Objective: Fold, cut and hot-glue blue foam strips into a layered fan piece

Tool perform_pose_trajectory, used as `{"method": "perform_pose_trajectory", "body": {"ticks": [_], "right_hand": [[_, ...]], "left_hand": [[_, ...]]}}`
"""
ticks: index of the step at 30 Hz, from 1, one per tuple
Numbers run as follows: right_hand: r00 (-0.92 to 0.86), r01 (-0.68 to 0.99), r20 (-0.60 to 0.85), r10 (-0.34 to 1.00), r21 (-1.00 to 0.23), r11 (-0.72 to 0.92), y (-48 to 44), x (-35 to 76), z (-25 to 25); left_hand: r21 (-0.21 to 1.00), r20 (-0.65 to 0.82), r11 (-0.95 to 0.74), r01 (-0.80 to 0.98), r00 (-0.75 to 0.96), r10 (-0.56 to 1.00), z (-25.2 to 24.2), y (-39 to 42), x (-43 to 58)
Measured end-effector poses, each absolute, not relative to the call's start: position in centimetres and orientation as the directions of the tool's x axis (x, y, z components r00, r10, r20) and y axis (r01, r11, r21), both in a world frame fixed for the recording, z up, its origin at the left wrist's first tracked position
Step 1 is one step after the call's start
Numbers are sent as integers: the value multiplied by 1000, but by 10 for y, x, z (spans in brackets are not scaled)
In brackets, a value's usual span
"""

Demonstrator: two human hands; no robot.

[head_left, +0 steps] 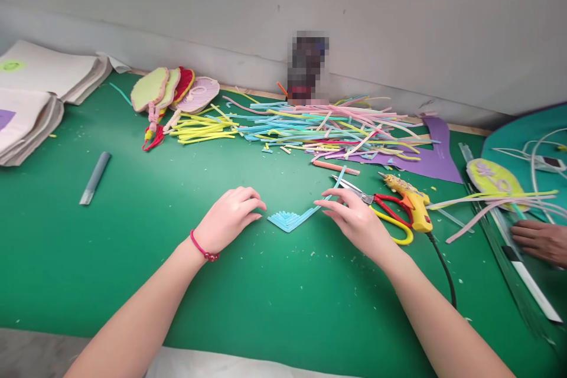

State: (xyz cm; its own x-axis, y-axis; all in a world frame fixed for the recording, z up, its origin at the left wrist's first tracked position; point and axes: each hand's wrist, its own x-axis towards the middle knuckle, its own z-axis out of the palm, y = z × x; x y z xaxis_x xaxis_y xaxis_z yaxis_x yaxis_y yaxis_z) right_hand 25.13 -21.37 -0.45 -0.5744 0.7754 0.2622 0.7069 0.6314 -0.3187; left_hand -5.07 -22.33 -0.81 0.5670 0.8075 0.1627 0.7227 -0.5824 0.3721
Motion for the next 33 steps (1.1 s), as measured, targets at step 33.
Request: {"method": "perform_pose_trajectory", "body": {"ticks": [33], "right_hand": [[-645,536,359,674,-416,734,-223,214,-37]], "left_hand": [[429,339,-680,595,591,732,-24,-227,-22]]}}
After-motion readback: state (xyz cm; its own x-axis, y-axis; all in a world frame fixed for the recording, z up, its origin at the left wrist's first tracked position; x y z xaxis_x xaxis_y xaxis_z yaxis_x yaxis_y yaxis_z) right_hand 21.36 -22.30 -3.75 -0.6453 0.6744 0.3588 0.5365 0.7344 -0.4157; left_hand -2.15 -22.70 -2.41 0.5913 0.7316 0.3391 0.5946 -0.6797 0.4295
